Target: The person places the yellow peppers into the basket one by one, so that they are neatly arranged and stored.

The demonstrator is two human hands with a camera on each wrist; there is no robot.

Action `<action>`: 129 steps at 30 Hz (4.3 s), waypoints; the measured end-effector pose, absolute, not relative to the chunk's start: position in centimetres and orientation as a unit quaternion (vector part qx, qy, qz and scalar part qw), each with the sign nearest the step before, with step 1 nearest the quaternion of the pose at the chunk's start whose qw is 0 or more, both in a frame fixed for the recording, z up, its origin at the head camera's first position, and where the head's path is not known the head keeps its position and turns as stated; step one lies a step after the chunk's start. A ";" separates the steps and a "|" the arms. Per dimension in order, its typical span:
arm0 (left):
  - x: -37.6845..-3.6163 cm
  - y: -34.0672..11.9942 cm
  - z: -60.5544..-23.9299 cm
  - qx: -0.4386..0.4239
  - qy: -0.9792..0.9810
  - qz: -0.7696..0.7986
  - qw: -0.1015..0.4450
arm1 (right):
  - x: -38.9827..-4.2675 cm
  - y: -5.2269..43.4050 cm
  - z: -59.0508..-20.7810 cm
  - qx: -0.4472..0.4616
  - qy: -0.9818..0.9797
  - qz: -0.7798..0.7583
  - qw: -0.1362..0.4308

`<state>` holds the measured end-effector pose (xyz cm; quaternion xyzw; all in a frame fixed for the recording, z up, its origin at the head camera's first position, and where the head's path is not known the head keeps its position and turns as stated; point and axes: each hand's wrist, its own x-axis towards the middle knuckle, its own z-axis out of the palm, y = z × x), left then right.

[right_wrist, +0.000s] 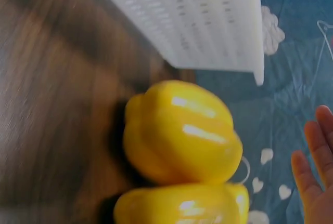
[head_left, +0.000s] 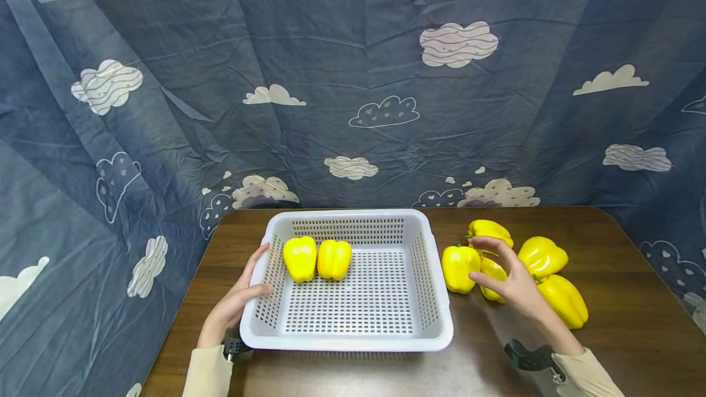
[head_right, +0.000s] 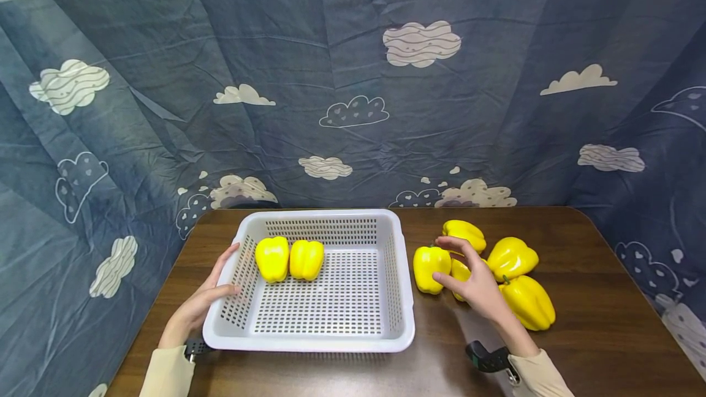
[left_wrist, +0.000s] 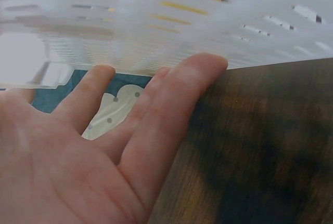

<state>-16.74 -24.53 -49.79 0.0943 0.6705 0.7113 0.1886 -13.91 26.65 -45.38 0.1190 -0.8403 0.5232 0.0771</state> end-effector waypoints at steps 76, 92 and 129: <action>-16.8 -24.5 -49.9 0.093 0.676 0.708 0.180 | -13.8 30.8 -51.0 0.073 -0.909 0.396 0.112; -16.8 -24.6 -50.0 0.092 0.674 0.710 0.185 | -13.5 30.3 -51.0 0.051 -0.912 0.376 0.155; -16.8 -24.7 -50.0 0.098 0.669 0.713 0.187 | -13.1 30.4 -47.5 0.054 -0.905 0.379 0.184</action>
